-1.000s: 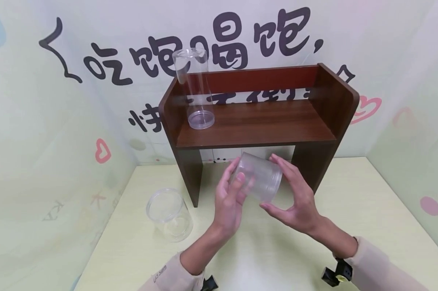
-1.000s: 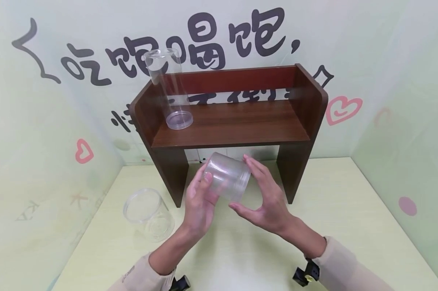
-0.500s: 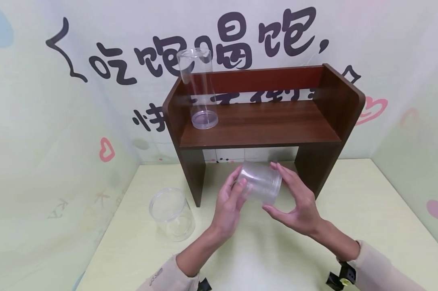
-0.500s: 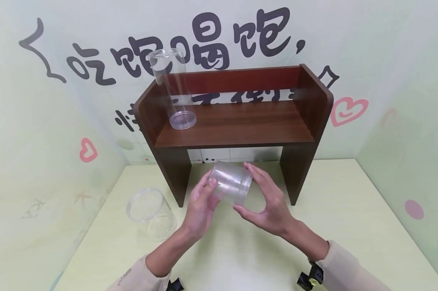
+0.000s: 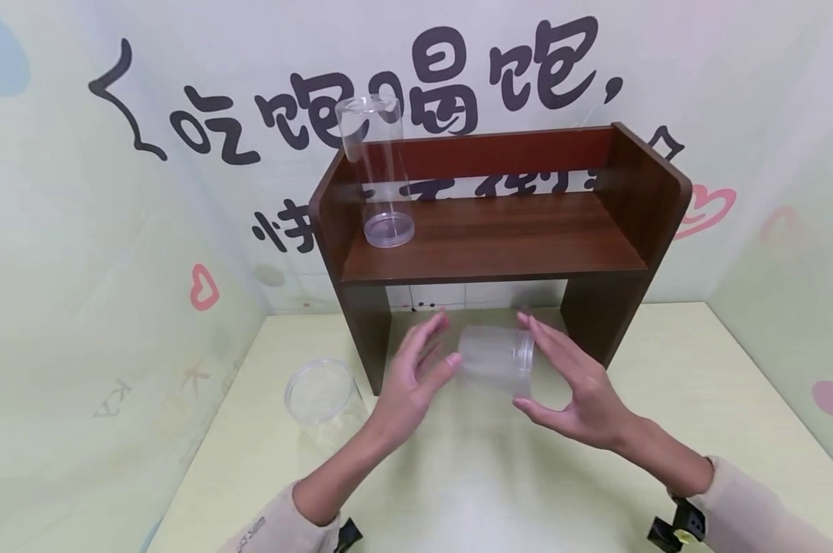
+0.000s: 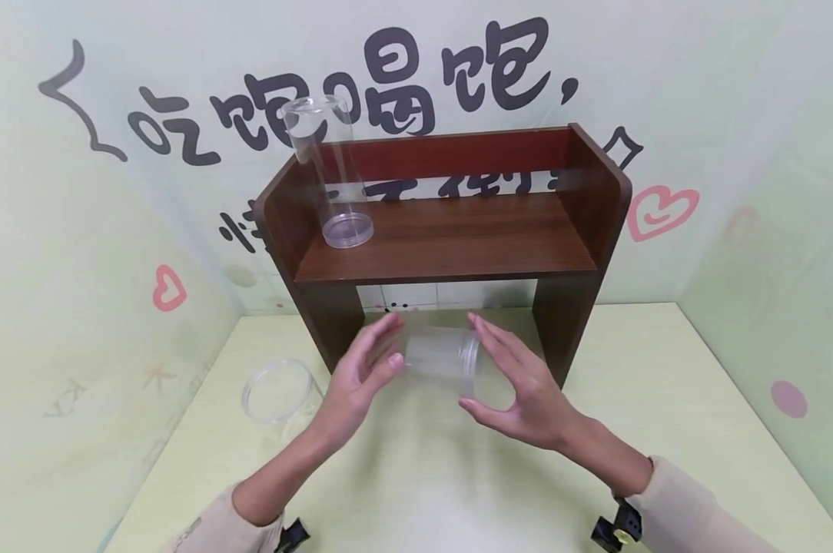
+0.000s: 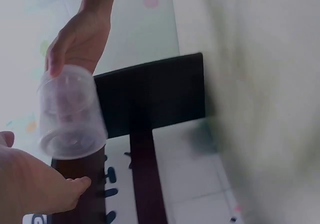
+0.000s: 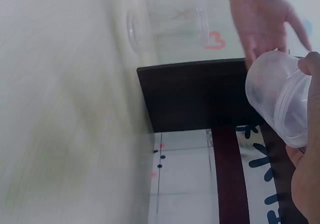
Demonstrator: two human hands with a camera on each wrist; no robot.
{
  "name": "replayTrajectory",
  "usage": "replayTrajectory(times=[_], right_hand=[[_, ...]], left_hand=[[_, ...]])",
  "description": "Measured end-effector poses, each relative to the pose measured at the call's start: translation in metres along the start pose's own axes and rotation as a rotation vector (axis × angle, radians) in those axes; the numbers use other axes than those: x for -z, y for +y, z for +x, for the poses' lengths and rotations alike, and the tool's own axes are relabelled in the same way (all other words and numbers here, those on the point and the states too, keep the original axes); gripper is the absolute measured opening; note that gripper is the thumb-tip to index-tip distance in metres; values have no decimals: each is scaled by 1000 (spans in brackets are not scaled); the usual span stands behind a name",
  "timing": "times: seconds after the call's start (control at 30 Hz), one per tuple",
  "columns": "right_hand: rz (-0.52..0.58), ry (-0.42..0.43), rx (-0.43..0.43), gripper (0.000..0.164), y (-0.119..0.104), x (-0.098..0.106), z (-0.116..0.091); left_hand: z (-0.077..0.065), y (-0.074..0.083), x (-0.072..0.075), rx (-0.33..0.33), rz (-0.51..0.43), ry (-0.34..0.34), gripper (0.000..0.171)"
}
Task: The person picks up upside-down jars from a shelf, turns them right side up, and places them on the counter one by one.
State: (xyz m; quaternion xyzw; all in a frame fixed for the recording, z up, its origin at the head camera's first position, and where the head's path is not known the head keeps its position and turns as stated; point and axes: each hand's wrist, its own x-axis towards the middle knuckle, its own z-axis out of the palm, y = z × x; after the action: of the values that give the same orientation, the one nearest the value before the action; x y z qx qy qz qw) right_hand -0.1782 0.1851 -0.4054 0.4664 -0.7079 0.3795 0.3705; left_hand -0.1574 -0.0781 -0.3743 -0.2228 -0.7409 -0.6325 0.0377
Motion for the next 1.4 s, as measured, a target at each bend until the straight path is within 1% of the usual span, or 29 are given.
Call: replayTrajectory(times=[0.07, 0.2, 0.3, 0.4, 0.53, 0.6, 0.67, 0.73, 0.8, 0.87, 0.97, 1.1, 1.27, 1.4], right_hand=[[-10, -16, 14, 82, 1, 4, 0], [-28, -68, 11, 80, 4, 13, -4], [-51, -117, -6, 80, 6, 20, -9], [-74, -153, -11, 81, 9, 25, -14], [-91, -190, -9, 80, 10, 31, -19], [-104, -225, -18, 80, 11, 35, -22], [-123, -272, -32, 80, 11, 40, -24], [-150, -331, -57, 79, 12, 46, -27], [-179, -392, -84, 79, 12, 51, -30], [-216, -448, -107, 78, 13, 57, -33], [-274, -510, -115, 77, 14, 65, -37], [-321, -557, -108, 75, 16, 74, -42], [-347, -601, -101, 74, 21, 82, -47], [-369, -637, -109, 74, 26, 88, -54]], left_hand=[[1, 7, 8, -86, 69, 14, 68], [4, 23, 24, -225, 240, 49, 73], [10, 36, 36, -320, 367, 77, 77], [17, 47, 49, -415, 472, 112, 82], [26, 58, 64, -517, 575, 199, 84], [31, 65, 71, -549, 626, 254, 83], [37, 71, 79, -569, 656, 301, 83], [44, 76, 87, -573, 690, 335, 82], [52, 80, 95, -562, 728, 354, 82], [59, 84, 102, -535, 765, 365, 82], [70, 88, 112, -473, 832, 363, 84], [82, 90, 123, -402, 887, 354, 85], [93, 91, 133, -349, 957, 323, 84], [100, 92, 139, -304, 1009, 290, 85]])
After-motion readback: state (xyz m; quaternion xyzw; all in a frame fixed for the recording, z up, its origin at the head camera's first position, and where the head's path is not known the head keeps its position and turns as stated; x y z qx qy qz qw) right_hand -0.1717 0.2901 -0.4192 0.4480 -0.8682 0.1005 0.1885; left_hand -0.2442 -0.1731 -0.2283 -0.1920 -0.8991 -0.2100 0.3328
